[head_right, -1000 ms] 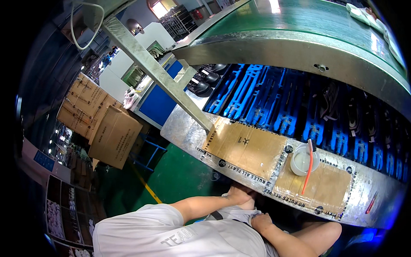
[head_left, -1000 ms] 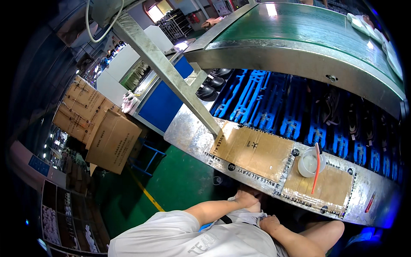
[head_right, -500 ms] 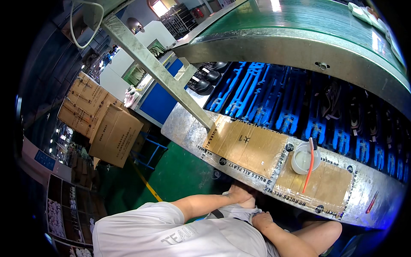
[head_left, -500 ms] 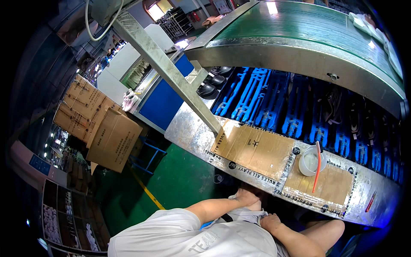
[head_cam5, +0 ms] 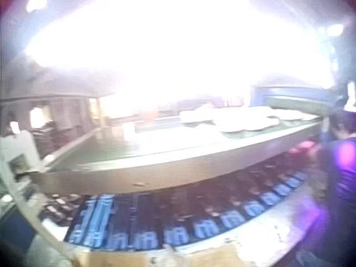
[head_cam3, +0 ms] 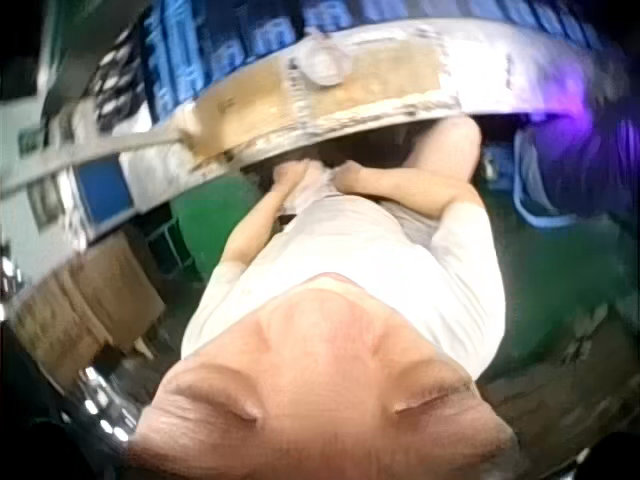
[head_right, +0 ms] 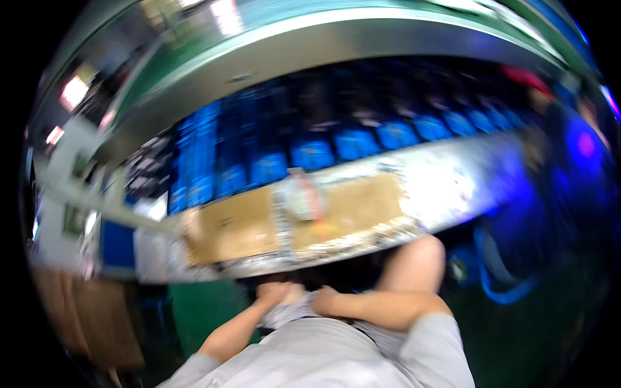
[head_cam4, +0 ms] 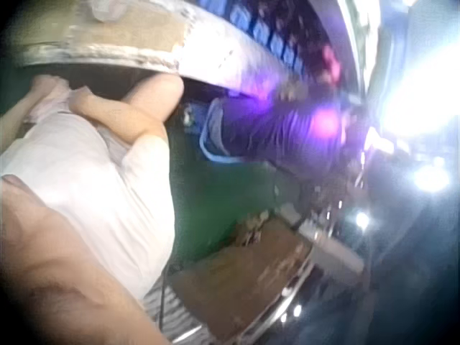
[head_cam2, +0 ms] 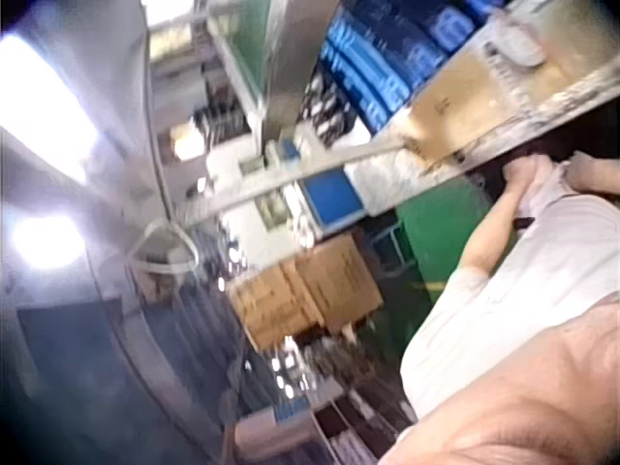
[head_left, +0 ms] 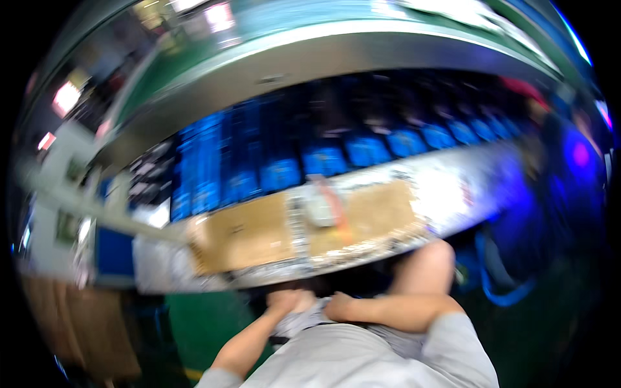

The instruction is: The person applies liquid to shoe soles using a brush dipped in a small container, then places the coated soles onto an overhead conveyor belt.

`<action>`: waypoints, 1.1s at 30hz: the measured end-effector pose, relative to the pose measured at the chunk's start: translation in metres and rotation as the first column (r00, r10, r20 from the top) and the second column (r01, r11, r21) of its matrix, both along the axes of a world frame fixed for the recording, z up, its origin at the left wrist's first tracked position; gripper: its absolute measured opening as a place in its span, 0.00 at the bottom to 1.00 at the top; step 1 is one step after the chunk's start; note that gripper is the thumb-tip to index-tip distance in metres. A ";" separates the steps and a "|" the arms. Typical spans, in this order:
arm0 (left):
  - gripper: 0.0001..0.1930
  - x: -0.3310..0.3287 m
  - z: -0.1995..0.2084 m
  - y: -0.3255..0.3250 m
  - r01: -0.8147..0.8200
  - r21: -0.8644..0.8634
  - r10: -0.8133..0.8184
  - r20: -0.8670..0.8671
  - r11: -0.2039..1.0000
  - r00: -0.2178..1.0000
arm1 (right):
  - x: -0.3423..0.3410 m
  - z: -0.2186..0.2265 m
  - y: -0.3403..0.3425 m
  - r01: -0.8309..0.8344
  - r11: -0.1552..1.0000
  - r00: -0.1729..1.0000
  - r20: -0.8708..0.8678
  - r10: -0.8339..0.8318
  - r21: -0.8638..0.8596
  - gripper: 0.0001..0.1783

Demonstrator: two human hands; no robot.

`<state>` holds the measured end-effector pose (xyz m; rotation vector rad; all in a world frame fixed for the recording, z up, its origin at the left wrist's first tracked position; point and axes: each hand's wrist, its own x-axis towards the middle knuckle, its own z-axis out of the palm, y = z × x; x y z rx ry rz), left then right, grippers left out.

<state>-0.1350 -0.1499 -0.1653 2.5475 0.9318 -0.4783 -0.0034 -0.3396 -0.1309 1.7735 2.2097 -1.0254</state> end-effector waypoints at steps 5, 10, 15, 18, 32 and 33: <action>0.35 0.005 0.013 0.014 0.160 -0.105 -0.176 -0.165 0.982 0.970 | 0.027 0.053 0.008 0.197 0.980 0.980 0.039 -0.196 -0.016 0.14; 0.35 0.018 0.026 0.023 0.351 -0.279 -0.426 -0.286 0.894 0.858 | 0.047 0.069 -0.005 0.398 0.916 0.913 0.079 -0.401 0.054 0.12; 0.48 0.028 0.053 0.014 0.176 -0.252 -0.266 -0.392 0.952 0.880 | 0.025 0.053 0.001 0.409 0.911 0.910 0.058 -0.411 0.050 0.10; 0.51 0.029 0.059 0.011 0.142 -0.231 -0.215 -0.333 0.963 0.918 | 0.020 0.067 -0.007 0.377 0.925 0.925 0.037 -0.379 0.040 0.10; 0.05 -0.009 0.177 -0.052 0.380 -0.663 -0.390 0.142 0.645 0.910 | -0.003 0.102 -0.094 0.654 0.754 0.605 -0.642 -0.471 0.062 0.14; 0.05 -0.006 0.182 -0.053 0.398 -0.653 -0.408 0.145 0.645 0.901 | -0.005 0.100 -0.096 0.667 0.741 0.601 -0.642 -0.476 0.076 0.14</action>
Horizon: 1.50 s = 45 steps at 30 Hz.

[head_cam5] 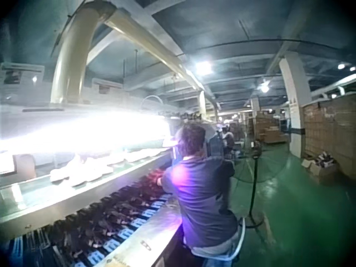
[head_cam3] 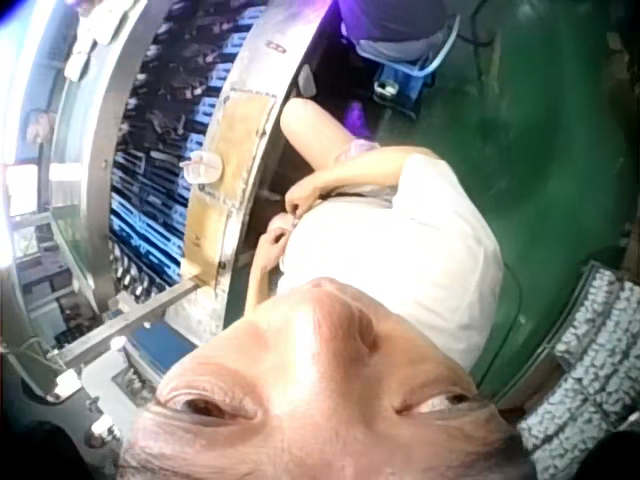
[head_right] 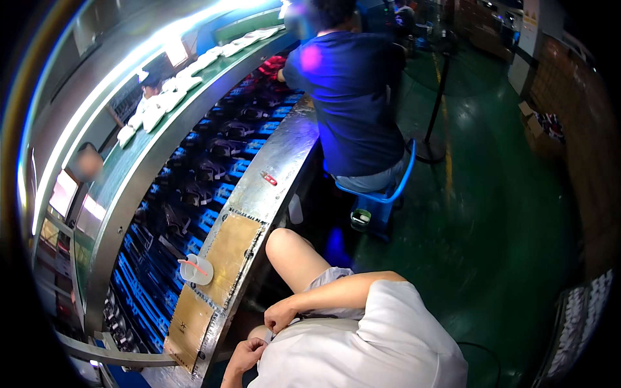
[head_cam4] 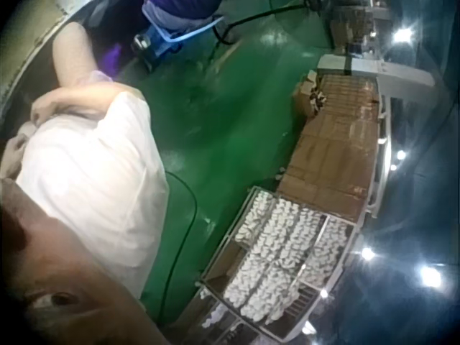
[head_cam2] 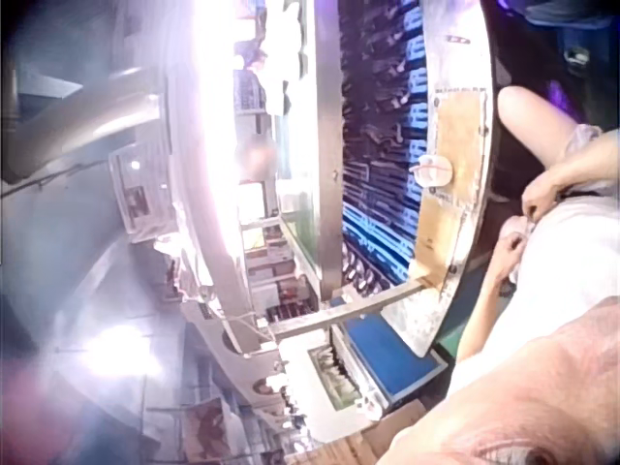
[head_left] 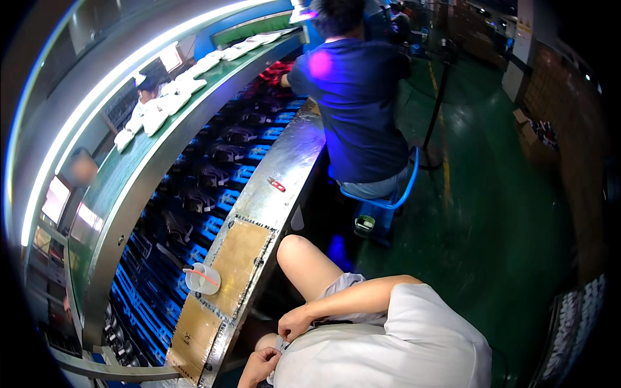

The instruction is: The person applies liquid to shoe soles using a brush dipped in a small container, then places the coated soles onto an overhead conveyor belt.

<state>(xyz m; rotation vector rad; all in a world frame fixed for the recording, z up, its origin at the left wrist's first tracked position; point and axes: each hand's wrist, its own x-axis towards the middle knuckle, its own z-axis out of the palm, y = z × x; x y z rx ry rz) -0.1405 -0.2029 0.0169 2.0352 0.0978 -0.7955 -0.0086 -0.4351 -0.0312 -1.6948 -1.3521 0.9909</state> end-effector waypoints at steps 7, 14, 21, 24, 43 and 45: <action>0.19 0.008 0.008 -0.008 0.345 0.159 -0.345 -0.025 0.925 0.938 | -0.010 -0.007 0.000 -0.089 0.987 0.995 0.020 0.093 -0.131 0.26; 0.21 0.011 0.009 0.000 0.324 -0.085 -0.335 -0.239 0.942 0.911 | -0.017 0.027 -0.011 -0.076 0.981 0.997 -0.036 0.071 -0.180 0.27; 0.24 0.008 0.036 0.004 0.377 -0.114 -0.394 -0.314 0.919 0.864 | -0.030 0.045 -0.017 -0.094 0.996 0.961 -0.261 0.092 0.005 0.26; 0.25 0.004 0.044 0.009 0.329 -0.227 -0.393 -0.357 0.917 0.848 | -0.034 0.057 -0.017 -0.136 0.990 0.941 -0.310 0.137 0.026 0.27; 0.16 0.009 -0.129 -0.011 -0.112 0.612 -0.259 0.484 0.783 0.836 | 0.032 -0.041 0.058 -0.392 0.848 0.822 0.278 0.497 -0.358 0.22; 0.14 0.002 -0.160 -0.021 -0.192 0.595 -0.155 0.482 0.780 0.863 | 0.034 -0.041 0.064 -0.395 0.804 0.780 0.300 0.550 -0.445 0.22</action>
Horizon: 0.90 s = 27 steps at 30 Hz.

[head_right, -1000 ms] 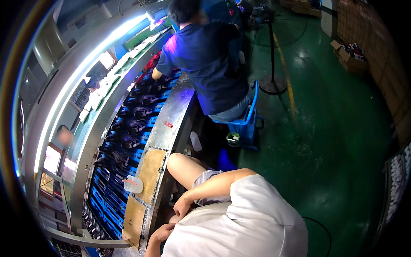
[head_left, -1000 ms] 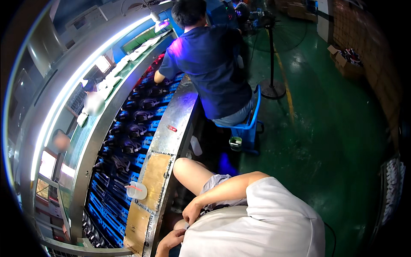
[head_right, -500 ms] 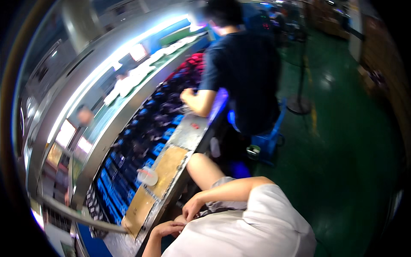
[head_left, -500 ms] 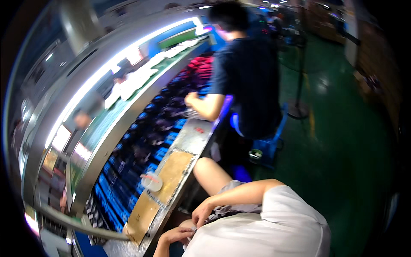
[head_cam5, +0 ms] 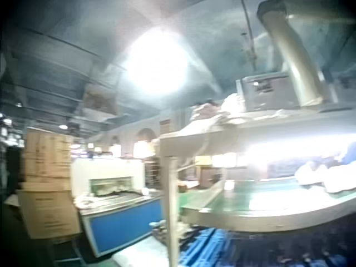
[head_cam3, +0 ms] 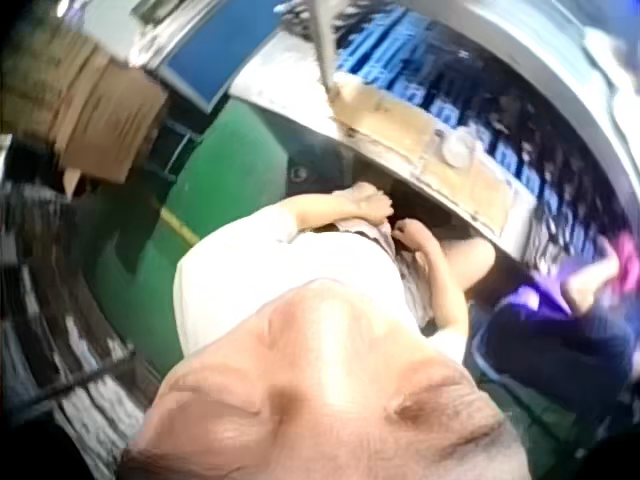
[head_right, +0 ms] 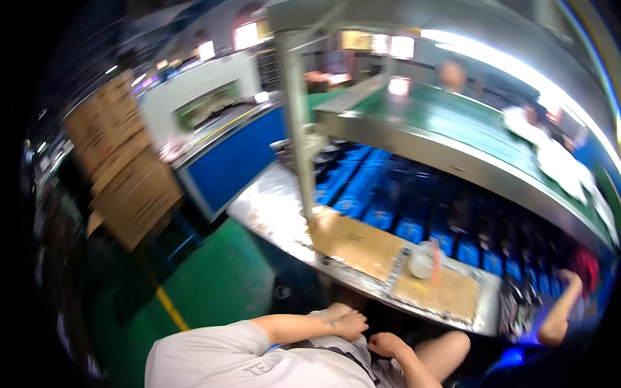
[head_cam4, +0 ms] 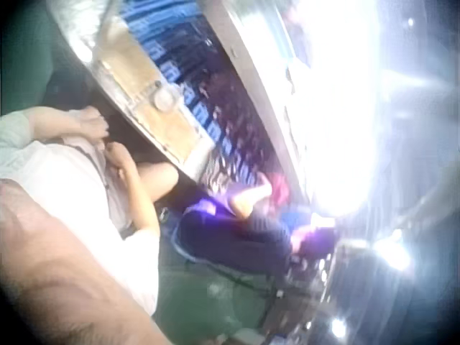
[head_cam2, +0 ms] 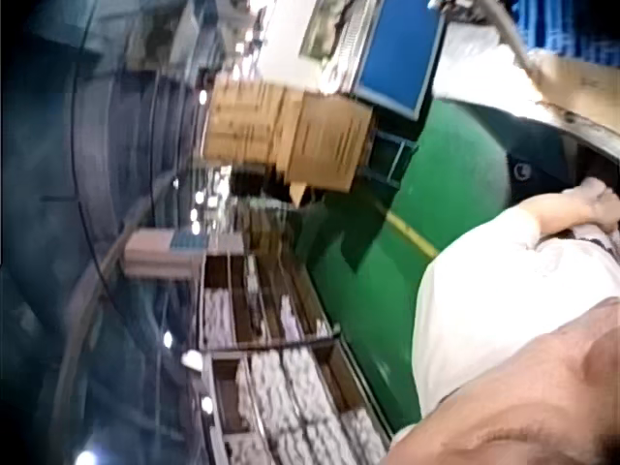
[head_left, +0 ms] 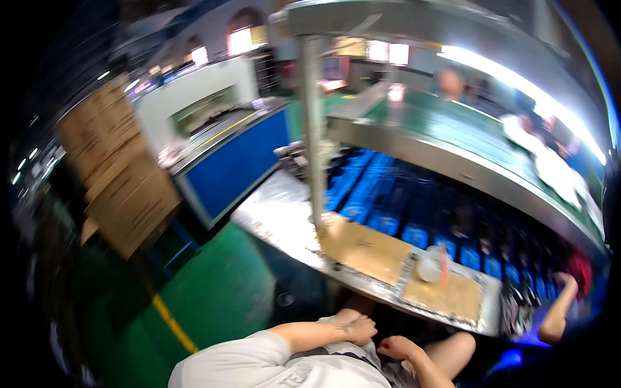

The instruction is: The person applies liquid to shoe soles using a brush dipped in a small container, then places the coated soles onto an overhead conveyor belt.

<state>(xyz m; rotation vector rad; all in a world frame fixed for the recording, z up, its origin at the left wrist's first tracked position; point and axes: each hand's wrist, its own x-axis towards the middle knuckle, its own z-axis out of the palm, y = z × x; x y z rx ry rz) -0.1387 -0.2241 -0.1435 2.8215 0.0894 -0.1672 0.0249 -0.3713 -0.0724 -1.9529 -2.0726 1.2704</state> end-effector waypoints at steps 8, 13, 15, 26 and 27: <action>0.13 0.009 -0.036 -0.011 -0.210 -0.079 0.215 0.063 0.975 0.975 | 0.010 -0.094 -0.001 -0.104 0.994 0.978 0.179 0.107 -0.028 0.17; 0.08 0.010 -0.028 0.002 -0.271 -0.208 0.270 -0.036 0.940 0.962 | 0.021 -0.077 0.006 -0.085 0.987 0.996 -0.020 0.083 -0.133 0.17; 0.07 0.004 -0.030 0.007 -0.324 -0.237 0.330 -0.014 0.916 0.944 | 0.022 -0.049 0.020 0.001 0.991 0.996 -0.092 -0.014 -0.132 0.16; 0.10 -0.002 -0.043 0.004 -0.330 -0.259 0.353 0.045 0.908 0.935 | 0.023 -0.065 0.025 0.072 0.997 0.982 -0.172 -0.072 -0.007 0.20; 0.10 0.001 -0.037 0.001 -0.326 -0.262 0.350 0.048 0.908 0.936 | 0.018 -0.055 0.025 0.093 0.993 0.985 -0.141 -0.103 -0.076 0.21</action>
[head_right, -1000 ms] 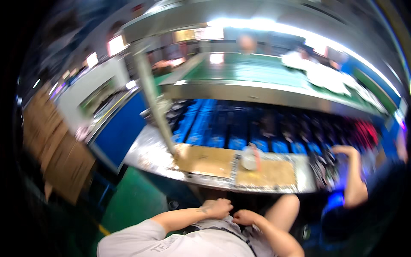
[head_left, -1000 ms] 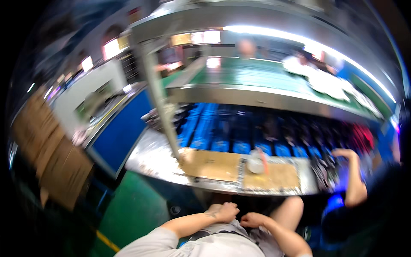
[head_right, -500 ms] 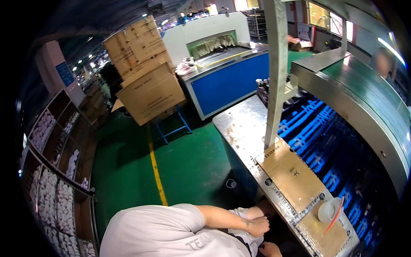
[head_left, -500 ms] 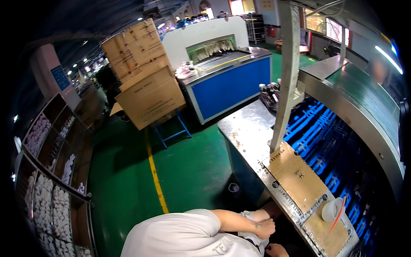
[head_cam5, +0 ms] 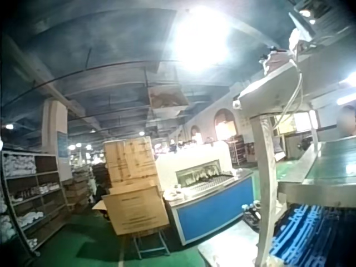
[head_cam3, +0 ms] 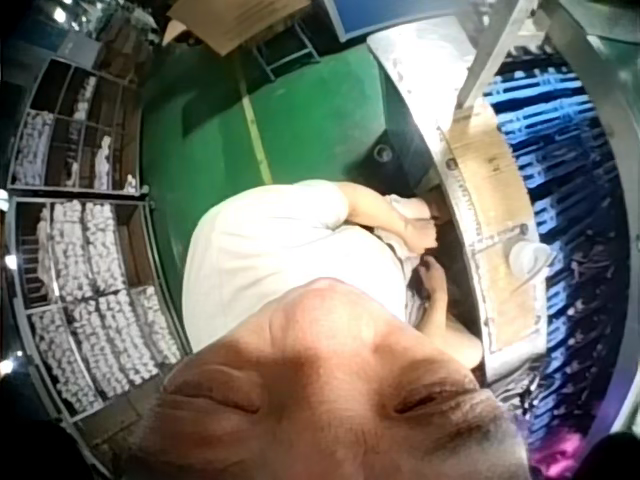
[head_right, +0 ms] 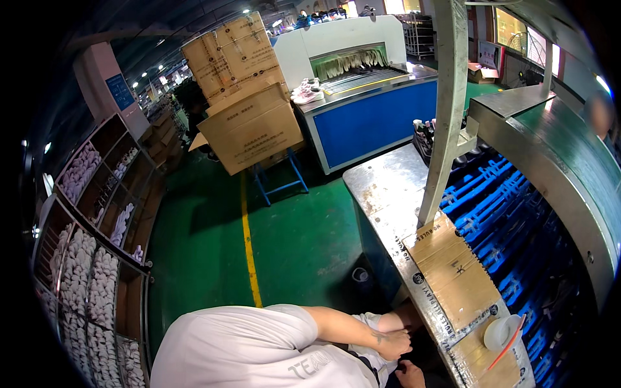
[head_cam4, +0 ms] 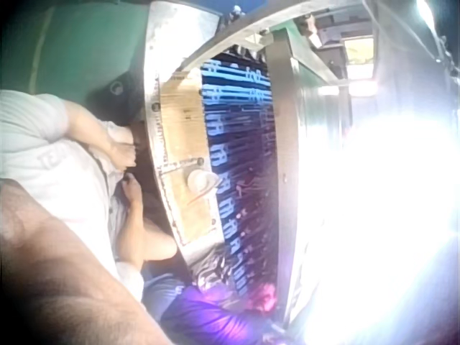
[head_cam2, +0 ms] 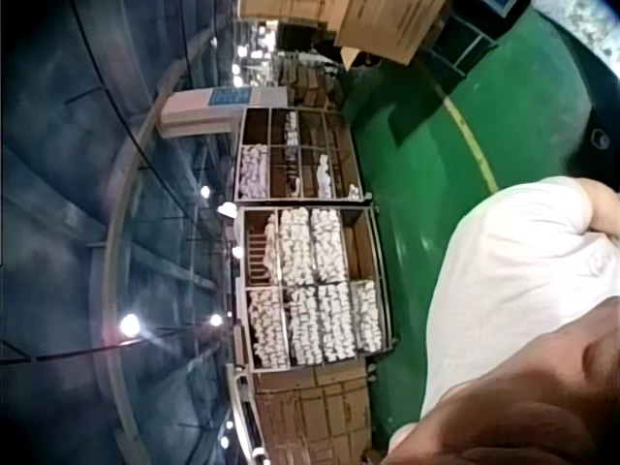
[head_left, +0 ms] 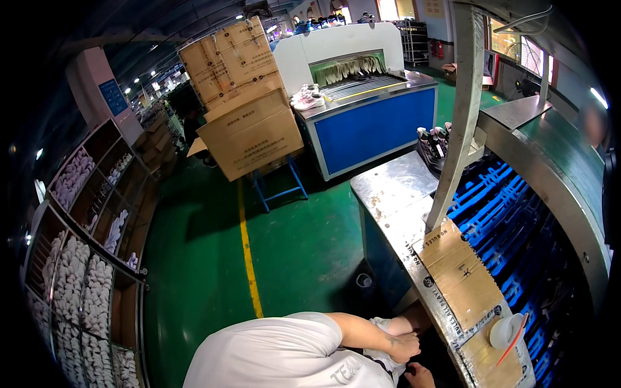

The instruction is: The person applies liquid to shoe soles using a brush dipped in a small container, then places the coated soles onto an overhead conveyor belt.

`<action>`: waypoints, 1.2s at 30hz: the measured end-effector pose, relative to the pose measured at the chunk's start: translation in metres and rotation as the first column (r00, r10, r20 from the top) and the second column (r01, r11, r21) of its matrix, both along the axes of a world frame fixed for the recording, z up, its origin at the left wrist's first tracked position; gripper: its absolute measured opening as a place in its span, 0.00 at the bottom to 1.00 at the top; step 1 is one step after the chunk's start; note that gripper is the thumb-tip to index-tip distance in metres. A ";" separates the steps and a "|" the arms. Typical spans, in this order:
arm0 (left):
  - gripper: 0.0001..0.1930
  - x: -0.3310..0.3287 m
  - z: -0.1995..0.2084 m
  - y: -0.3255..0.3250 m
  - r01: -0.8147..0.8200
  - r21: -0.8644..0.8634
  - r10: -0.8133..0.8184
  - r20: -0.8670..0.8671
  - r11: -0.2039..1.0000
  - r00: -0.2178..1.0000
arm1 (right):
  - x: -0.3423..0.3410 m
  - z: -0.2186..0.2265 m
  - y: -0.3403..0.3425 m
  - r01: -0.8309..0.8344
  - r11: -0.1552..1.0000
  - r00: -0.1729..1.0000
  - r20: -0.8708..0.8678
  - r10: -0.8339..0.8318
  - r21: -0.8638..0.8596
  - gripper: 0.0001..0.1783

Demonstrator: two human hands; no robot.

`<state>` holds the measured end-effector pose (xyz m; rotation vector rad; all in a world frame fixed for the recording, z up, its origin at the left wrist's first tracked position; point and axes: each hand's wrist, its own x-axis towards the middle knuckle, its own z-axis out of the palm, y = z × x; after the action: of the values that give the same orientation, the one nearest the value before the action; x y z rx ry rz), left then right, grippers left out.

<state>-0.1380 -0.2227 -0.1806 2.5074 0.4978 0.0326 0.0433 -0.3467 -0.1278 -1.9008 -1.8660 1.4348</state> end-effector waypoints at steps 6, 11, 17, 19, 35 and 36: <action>0.11 0.009 0.022 -0.004 0.111 0.031 -0.111 0.011 0.993 0.994 | -0.017 0.008 0.007 -0.036 0.998 0.991 0.128 0.041 -0.043 0.23; 0.11 0.002 0.021 0.000 0.062 -0.009 -0.061 0.123 0.998 0.991 | -0.023 0.016 0.009 -0.003 1.000 0.988 0.157 0.004 -0.006 0.27; 0.21 -0.003 0.046 0.009 -0.363 0.200 0.394 -0.145 0.910 0.908 | -0.022 0.022 0.007 0.057 0.994 0.995 0.075 -0.065 0.098 0.28; 0.24 -0.006 0.059 0.019 -0.509 0.100 0.511 -0.339 0.855 0.790 | -0.023 0.022 0.007 0.051 0.997 0.993 0.100 -0.056 0.054 0.28; 0.24 0.019 0.003 0.033 -0.465 0.019 0.440 -0.354 0.885 0.825 | -0.003 0.005 -0.003 -0.010 0.998 0.995 0.094 0.016 -0.068 0.23; 0.24 0.020 0.000 0.033 -0.466 0.012 0.439 -0.355 0.885 0.825 | -0.004 0.006 -0.002 -0.007 0.997 0.996 0.091 0.014 -0.077 0.23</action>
<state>-0.1177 -0.1896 -0.1811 2.2680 1.2154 -0.2503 0.0393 -0.3482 -0.1217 -2.0283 -1.8883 1.4665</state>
